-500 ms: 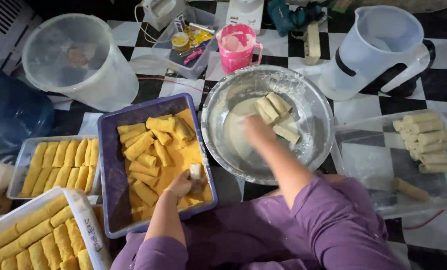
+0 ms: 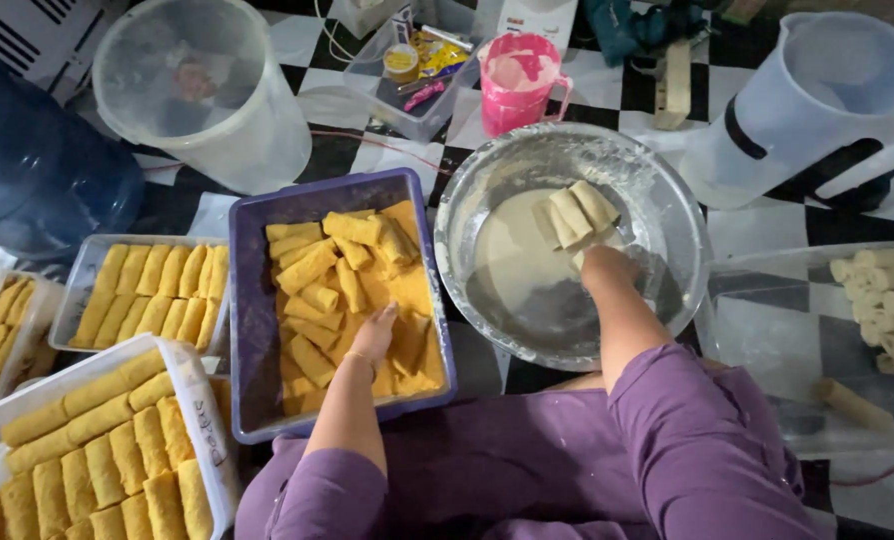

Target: Coating food rolls in liquid batter and then breadcrumbs by hand.

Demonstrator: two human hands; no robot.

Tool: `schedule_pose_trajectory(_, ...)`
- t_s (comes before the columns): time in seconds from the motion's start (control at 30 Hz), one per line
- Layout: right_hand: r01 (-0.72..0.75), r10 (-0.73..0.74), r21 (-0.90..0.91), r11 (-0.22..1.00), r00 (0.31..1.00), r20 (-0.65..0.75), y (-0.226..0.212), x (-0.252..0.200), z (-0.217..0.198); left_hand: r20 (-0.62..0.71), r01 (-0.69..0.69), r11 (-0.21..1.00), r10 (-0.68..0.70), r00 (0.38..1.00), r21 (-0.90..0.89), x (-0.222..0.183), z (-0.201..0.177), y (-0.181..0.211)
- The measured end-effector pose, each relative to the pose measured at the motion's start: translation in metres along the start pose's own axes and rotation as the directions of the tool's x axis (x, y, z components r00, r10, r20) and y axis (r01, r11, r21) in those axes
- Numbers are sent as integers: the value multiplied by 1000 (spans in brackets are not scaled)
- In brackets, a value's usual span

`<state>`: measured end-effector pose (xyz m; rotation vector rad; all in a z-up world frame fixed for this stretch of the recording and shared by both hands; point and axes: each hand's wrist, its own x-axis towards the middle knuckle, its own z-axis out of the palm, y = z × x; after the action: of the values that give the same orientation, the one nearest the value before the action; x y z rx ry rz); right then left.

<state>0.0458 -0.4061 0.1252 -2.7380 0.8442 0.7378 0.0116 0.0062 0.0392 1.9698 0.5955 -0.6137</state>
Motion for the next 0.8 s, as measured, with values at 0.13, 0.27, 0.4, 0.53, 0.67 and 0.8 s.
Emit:
schedule_pose_trajectory(0.13,140,-141,15,990,981,134,-17,-47,-16,199,2,837,128,972,-547,-95,-10,79)
schedule_pose_trajectory(0.27,272,-256,-48,961,943,214,-55,-70,-12,352,-220,964,156,923,148,-61,-6,30)
schedule_pose_trajectory(0.4,495,-468,-42,868,844,262,-74,-91,9,350,-475,830,369,861,292,19,30,-46)
schedule_pose_trajectory(0.53,596,-607,147,789,721,336,-89,-87,11,411,-435,846,294,863,308,-28,10,0)
schedule_pose_trajectory(0.67,125,-442,591,797,787,429,-80,-105,-10,282,-223,967,181,942,124,-81,-15,46)
schedule_pose_trajectory(0.8,-134,-369,980,146,912,179,-84,-74,-2,-271,-267,688,105,957,-675,-71,-42,68)
